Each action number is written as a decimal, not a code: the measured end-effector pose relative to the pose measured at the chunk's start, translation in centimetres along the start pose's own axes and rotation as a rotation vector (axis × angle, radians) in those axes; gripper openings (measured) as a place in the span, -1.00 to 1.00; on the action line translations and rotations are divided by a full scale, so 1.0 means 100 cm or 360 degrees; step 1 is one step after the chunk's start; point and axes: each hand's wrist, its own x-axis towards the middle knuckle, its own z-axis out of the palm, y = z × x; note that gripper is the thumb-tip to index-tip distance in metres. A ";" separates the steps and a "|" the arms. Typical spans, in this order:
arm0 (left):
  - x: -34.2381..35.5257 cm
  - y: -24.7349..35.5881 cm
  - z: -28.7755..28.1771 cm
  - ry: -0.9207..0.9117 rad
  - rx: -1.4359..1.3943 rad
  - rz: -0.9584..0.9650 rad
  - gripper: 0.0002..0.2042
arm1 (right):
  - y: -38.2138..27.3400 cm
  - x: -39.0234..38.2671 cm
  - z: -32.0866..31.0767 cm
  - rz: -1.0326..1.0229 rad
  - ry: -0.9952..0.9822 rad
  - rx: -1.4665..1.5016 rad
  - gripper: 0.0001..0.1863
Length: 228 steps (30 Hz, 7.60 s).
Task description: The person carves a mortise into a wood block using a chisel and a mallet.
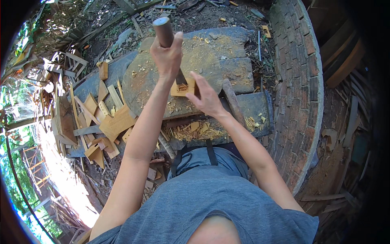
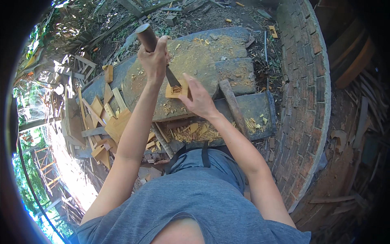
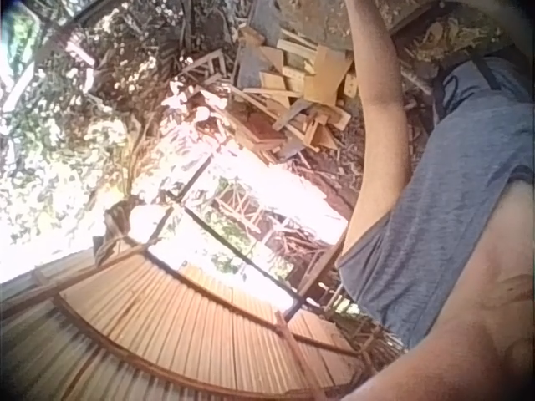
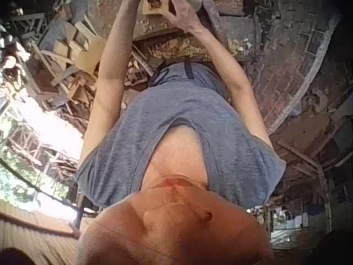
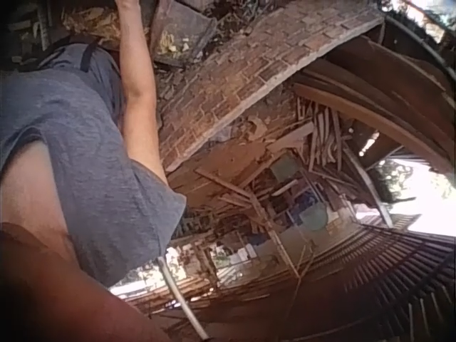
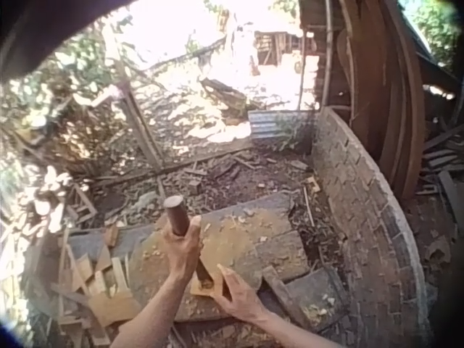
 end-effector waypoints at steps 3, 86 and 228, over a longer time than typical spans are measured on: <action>-0.002 0.002 0.001 -0.0024 -0.0045 0.0025 -0.80 | 0.005 -0.021 -0.013 0.0226 0.0404 -0.0041 -0.39; -0.019 0.013 0.005 0.0164 -0.0085 0.0365 -0.83 | -0.199 0.122 -0.180 -0.0049 -0.0617 -0.0880 -0.37; -0.005 -0.012 -0.044 0.0626 -0.0136 0.0096 -0.64 | -0.010 -0.013 0.025 0.0080 0.0202 -0.1061 -0.17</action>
